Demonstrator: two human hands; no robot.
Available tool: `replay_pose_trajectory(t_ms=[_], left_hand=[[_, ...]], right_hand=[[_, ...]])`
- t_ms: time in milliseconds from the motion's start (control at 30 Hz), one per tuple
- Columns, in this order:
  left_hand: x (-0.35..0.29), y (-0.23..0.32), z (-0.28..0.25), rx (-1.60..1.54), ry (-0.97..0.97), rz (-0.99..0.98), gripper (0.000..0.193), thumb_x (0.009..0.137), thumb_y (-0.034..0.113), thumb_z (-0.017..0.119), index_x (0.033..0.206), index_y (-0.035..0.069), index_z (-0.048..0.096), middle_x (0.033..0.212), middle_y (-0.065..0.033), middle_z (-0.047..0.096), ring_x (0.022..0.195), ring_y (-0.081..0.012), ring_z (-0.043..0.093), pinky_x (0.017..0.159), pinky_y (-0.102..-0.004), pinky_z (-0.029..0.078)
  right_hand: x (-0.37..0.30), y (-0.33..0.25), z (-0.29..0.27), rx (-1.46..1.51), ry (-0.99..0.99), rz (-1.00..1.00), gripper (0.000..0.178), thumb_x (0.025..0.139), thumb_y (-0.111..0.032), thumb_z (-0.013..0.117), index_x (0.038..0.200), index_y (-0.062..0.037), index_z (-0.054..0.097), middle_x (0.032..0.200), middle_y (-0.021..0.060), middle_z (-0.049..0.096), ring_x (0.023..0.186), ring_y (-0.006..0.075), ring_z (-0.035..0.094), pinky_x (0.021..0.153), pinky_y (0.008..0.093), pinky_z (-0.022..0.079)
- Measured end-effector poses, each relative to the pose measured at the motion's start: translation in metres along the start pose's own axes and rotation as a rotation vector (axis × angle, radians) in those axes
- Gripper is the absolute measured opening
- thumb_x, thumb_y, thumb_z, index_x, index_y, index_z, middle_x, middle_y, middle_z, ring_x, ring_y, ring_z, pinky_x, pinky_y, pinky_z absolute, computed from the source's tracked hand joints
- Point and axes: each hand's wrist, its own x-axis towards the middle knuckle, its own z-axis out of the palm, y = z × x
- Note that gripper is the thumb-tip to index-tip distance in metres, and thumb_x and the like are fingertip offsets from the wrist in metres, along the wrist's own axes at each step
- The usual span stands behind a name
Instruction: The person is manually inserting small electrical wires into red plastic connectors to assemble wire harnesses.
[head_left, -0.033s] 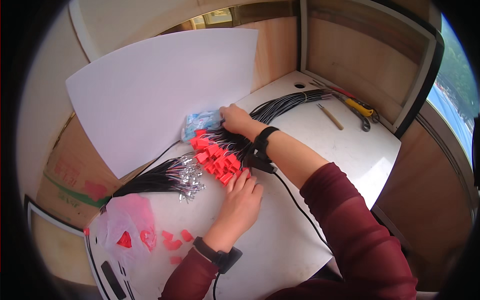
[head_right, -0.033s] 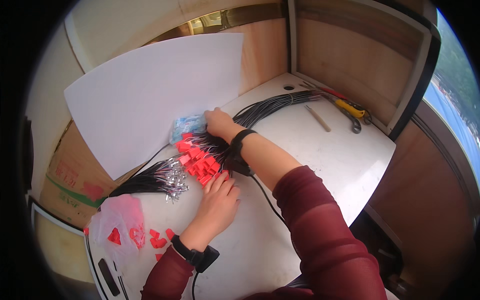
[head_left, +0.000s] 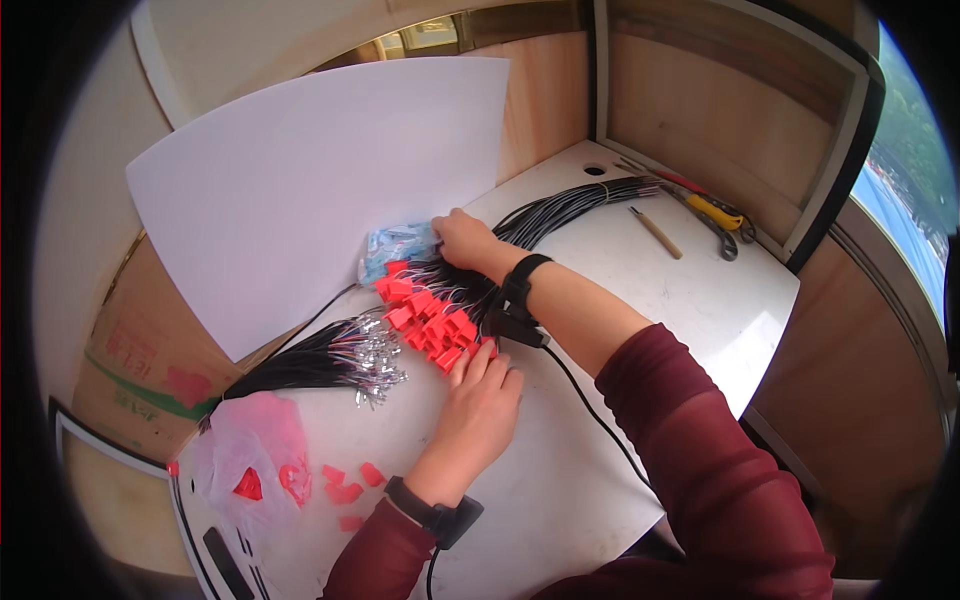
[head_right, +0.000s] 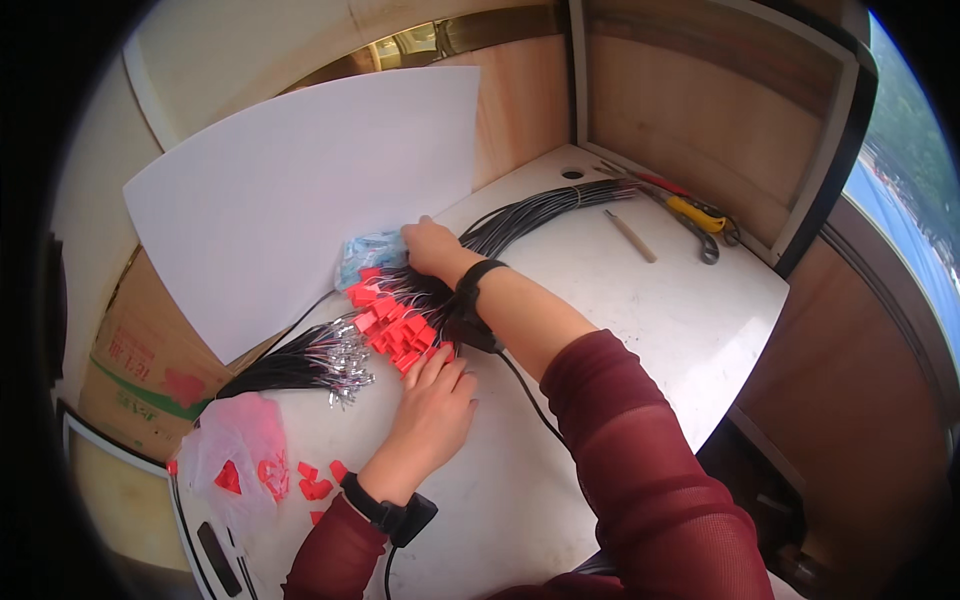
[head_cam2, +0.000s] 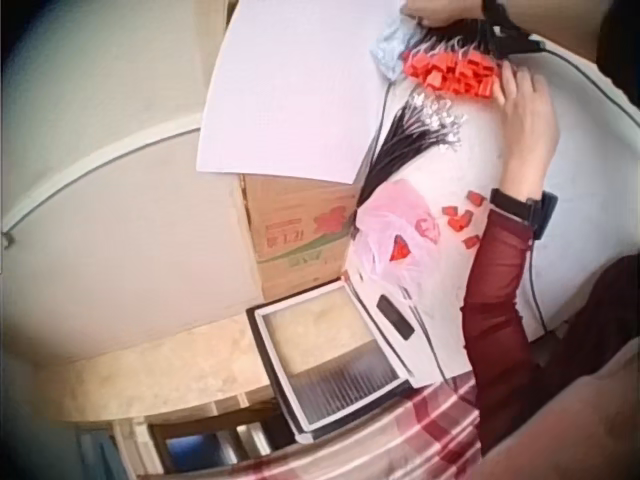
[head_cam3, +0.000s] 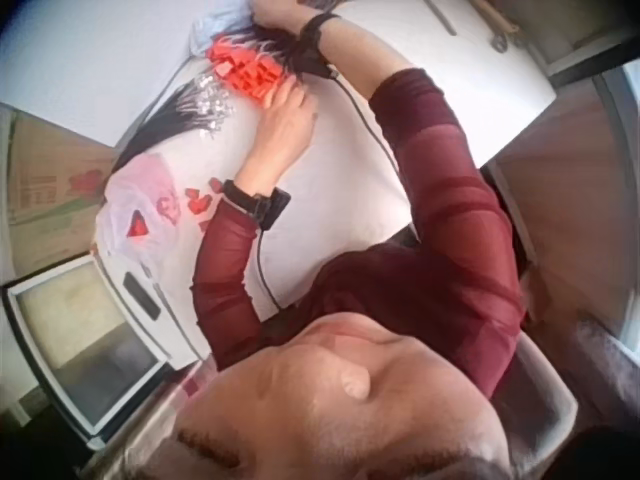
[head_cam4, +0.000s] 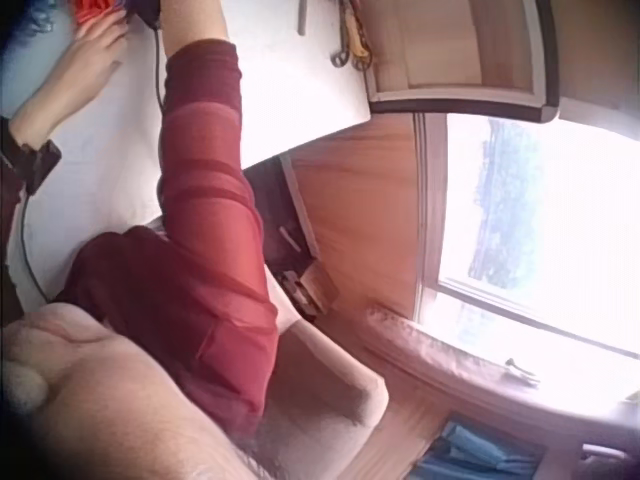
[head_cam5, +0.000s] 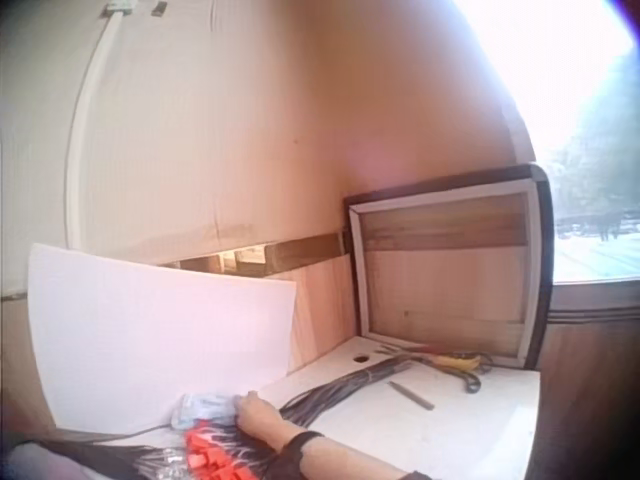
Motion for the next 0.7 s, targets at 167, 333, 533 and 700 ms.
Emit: replay_pose_trajectory(t_ms=[167, 333, 533, 700], left_hand=[[0.000, -0.002, 0.002, 0.053, -0.015, -0.026, 0.020, 0.085, 0.008, 0.059, 0.103, -0.002, 0.063, 0.118, -0.0185, 0.061, 0.127, -0.0392, 0.049, 0.108, -0.0537, 0.033], [0.006, 0.000, 0.003, 0.093, -0.003, -0.030, 0.021, 0.086, 0.010, 0.059, 0.104, -0.001, 0.063, 0.116, -0.0168, 0.062, 0.126, -0.0372, 0.051, 0.107, -0.0531, 0.035], [0.003, -0.004, 0.002, 0.087, -0.006, -0.037, 0.019, 0.088, 0.009, 0.057, 0.103, -0.001, 0.062, 0.114, -0.0163, 0.063, 0.125, -0.0372, 0.052, 0.105, -0.0529, 0.036], [-0.001, -0.006, -0.001, 0.128, -0.041, -0.069, 0.021, 0.087, 0.010, 0.061, 0.105, 0.000, 0.061, 0.115, -0.0147, 0.062, 0.125, -0.0358, 0.050, 0.104, -0.0515, 0.035]], right_hand=[[0.011, 0.005, -0.041, 0.085, 0.241, -0.067, 0.013, 0.081, -0.004, 0.060, 0.094, -0.0045, 0.061, 0.093, 0.0237, 0.060, 0.089, 0.0445, 0.061, 0.079, 0.0485, 0.051], [0.007, 0.048, -0.099, -0.051, 0.328, 0.131, 0.016, 0.082, -0.005, 0.061, 0.097, -0.0026, 0.059, 0.097, 0.0231, 0.062, 0.096, 0.0437, 0.062, 0.082, 0.0483, 0.051], [-0.067, 0.058, -0.150, -0.181, 0.233, 0.205, 0.030, 0.081, -0.010, 0.065, 0.107, -0.0005, 0.053, 0.105, 0.0212, 0.062, 0.103, 0.0424, 0.061, 0.086, 0.0486, 0.051], [-0.155, 0.090, -0.171, -0.396, -0.364, 0.246, 0.038, 0.081, -0.006, 0.060, 0.118, -0.0003, 0.056, 0.114, 0.0234, 0.060, 0.106, 0.0400, 0.062, 0.087, 0.0484, 0.053]])
